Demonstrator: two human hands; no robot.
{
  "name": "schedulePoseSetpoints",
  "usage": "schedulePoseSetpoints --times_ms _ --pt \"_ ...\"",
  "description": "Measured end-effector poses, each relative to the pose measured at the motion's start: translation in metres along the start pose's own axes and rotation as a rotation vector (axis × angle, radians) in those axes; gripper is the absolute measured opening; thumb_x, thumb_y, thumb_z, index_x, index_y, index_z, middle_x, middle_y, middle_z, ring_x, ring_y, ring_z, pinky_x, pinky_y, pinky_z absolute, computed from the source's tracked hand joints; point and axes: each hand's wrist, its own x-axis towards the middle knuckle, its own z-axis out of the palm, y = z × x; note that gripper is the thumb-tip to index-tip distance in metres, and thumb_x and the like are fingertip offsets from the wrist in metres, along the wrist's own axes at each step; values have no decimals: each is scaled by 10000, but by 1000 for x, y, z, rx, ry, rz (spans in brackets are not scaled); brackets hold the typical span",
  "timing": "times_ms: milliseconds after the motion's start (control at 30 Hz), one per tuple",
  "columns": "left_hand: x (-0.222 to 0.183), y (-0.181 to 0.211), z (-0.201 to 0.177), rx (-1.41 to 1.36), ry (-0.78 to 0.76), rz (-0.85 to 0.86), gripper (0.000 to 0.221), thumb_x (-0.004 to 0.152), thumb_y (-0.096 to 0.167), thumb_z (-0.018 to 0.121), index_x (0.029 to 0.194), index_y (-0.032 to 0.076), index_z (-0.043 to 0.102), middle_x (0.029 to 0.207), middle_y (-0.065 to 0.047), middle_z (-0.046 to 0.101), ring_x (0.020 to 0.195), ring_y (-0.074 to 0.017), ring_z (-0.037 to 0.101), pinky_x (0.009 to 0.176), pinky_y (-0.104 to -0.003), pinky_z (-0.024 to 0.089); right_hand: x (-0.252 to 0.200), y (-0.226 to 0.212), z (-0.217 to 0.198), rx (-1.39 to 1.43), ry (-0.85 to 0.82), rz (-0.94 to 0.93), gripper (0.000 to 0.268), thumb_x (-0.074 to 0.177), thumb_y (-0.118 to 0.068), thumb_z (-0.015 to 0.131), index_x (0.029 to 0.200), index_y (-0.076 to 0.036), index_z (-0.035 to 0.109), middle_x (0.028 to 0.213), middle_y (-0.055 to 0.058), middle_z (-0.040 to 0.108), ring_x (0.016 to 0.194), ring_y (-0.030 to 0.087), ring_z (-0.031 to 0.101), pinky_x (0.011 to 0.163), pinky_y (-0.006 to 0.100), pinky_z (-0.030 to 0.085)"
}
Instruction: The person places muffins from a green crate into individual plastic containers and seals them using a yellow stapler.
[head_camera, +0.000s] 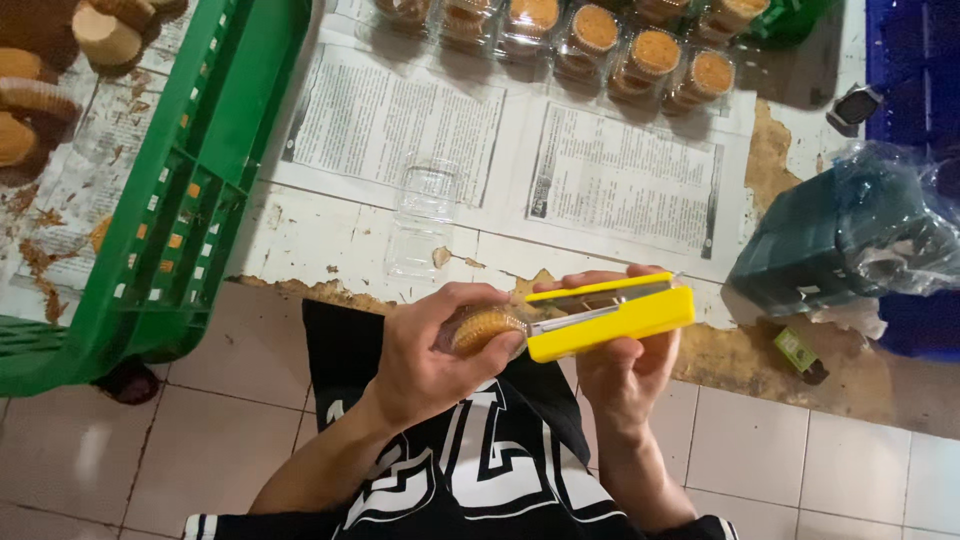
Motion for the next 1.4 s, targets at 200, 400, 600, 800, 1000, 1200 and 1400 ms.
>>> schedulePoseSetpoints --times_ms 200,400,600,800,1000,1200,1400 --pt "2 7 7 -51 9 -10 260 766 159 736 962 11 651 643 -187 675 507 -238 682 404 -293 562 0 1 0 122 -27 68 551 897 -416 567 1281 -89 345 1080 259 607 982 390 670 857 509 555" --pt "4 5 7 -95 -12 -38 291 755 164 752 973 -4 658 641 -202 673 518 -216 670 404 -296 534 3 -1 2 139 -25 115 499 906 -376 559 1260 -70 386 1073 247 617 981 360 674 854 483 559" --pt "4 2 7 -7 -44 -69 362 764 246 756 1016 8 651 739 -191 703 564 -253 688 459 -315 555 5 5 -9 97 -22 81 474 887 -322 578 1228 -34 418 1045 266 624 954 381 679 852 502 553" --pt "10 7 7 3 -105 -27 482 721 277 799 1041 -35 617 817 -232 690 615 -305 686 496 -382 578 6 7 -9 45 -43 32 416 883 -265 588 1193 -24 451 1047 256 634 949 364 685 842 472 563" --pt "8 -5 12 57 -64 -84 374 741 231 795 988 -9 647 795 -207 693 660 -319 707 533 -370 590 7 26 -21 80 -49 1 387 888 -223 574 1180 -3 448 1054 269 632 945 357 683 833 445 561" --pt "10 -14 8 -25 -53 -184 472 698 248 821 1028 -27 627 833 -218 682 722 -347 707 562 -417 606 11 20 -4 190 157 228 478 923 -431 478 1225 -71 390 1091 263 610 964 362 663 810 495 576" --pt "11 -15 14 -84 -7 -291 424 691 221 836 1031 44 655 823 -163 688 770 -275 712 595 -334 596 13 6 9 124 263 340 479 929 -463 418 1229 -94 356 1093 192 595 980 301 649 899 475 545"
